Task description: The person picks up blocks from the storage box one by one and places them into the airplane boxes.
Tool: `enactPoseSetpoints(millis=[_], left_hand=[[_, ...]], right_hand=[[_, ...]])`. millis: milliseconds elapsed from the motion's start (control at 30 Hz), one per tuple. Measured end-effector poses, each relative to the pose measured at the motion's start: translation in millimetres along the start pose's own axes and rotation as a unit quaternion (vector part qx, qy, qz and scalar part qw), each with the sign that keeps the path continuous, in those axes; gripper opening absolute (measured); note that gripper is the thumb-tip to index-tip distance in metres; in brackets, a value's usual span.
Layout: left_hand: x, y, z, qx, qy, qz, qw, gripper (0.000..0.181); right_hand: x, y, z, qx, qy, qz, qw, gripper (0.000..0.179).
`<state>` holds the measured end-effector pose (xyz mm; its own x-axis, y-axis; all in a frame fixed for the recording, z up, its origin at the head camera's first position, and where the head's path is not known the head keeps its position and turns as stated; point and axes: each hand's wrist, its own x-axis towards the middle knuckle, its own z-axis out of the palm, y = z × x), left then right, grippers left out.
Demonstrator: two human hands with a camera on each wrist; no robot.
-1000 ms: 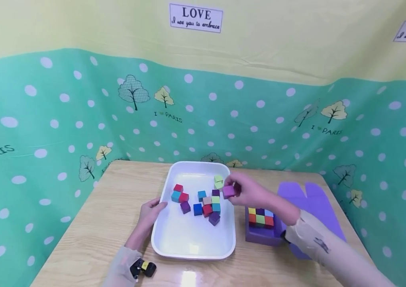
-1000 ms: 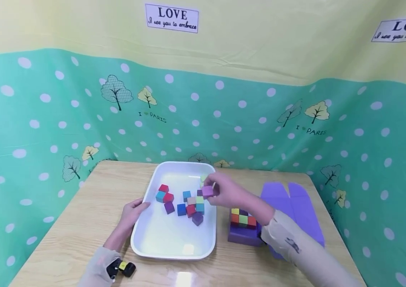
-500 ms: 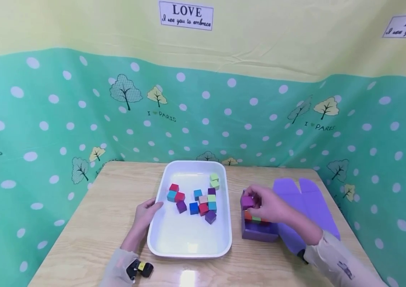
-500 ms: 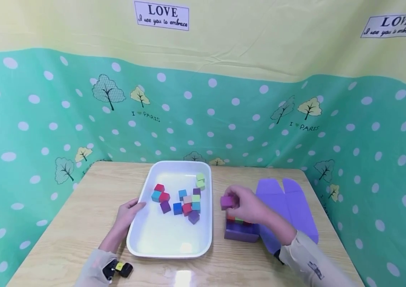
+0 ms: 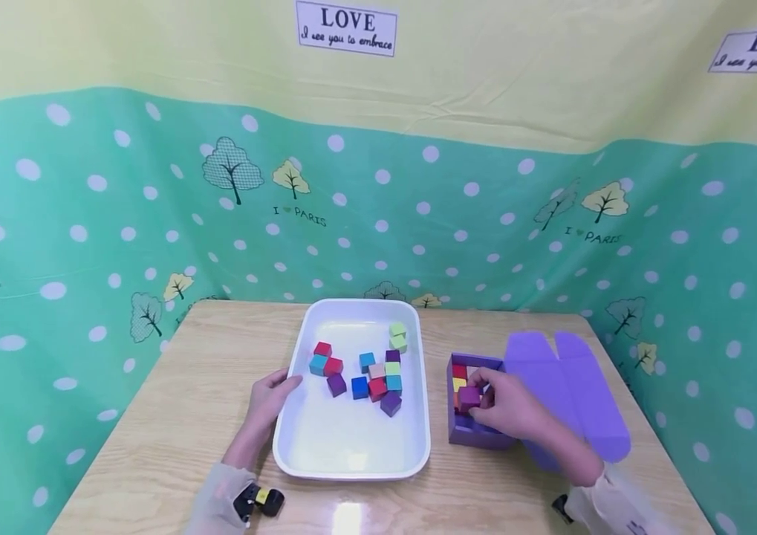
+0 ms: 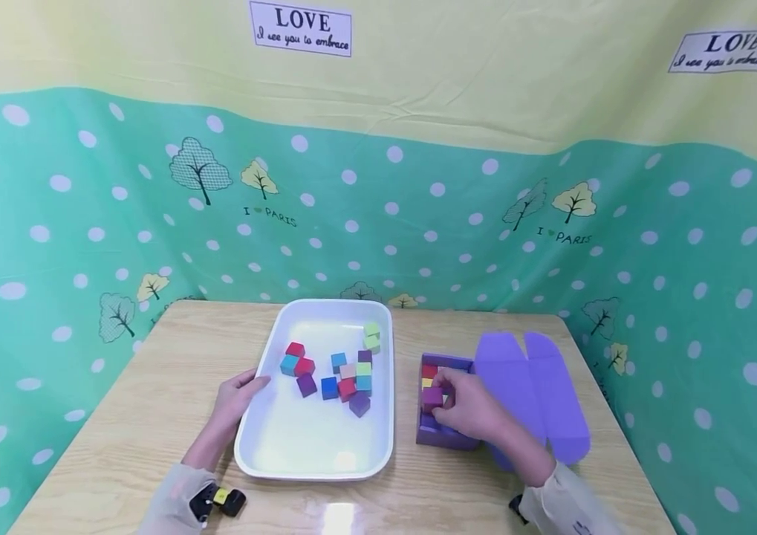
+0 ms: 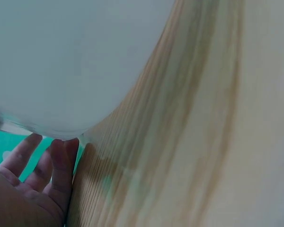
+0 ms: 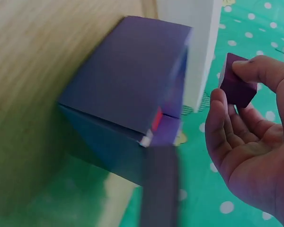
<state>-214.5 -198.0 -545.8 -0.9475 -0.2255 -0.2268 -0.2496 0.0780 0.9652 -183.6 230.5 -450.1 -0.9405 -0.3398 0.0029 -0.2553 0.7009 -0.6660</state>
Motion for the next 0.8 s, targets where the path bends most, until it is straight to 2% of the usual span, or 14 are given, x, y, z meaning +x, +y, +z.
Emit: enactPoseSetpoints(millis=[133,333,467,633,800], left_hand=[[-0.3,0.4,-0.8,0.004,-0.002,-0.002,1.0000,0.055],[0.4,-1.7,1.5,-0.006,0.002,0.001,1.0000,0.053],[0.2,-2.2,2.1,-0.011,-0.001,0.000,0.9999,0.051],[0.1,-1.3,0.3,-0.005,0.004,0.004,1.0000,0.051],[0.3,-0.6,-1.6,-0.008,-0.001,0.002,1.0000,0.053]], right_hand=[[1.2,9,10,0.012,0.002,0.029,0.9995,0.031],[4.3,19,21,-0.004,0.013,0.074,0.9972,0.031],[5.2,23,25,-0.021,0.017,0.068,0.9973,0.031],[8.3,24,28,-0.013,-0.001,0.065,0.9978,0.030],[10.1,24,29,-0.032,-0.015,0.067,0.9971,0.028]])
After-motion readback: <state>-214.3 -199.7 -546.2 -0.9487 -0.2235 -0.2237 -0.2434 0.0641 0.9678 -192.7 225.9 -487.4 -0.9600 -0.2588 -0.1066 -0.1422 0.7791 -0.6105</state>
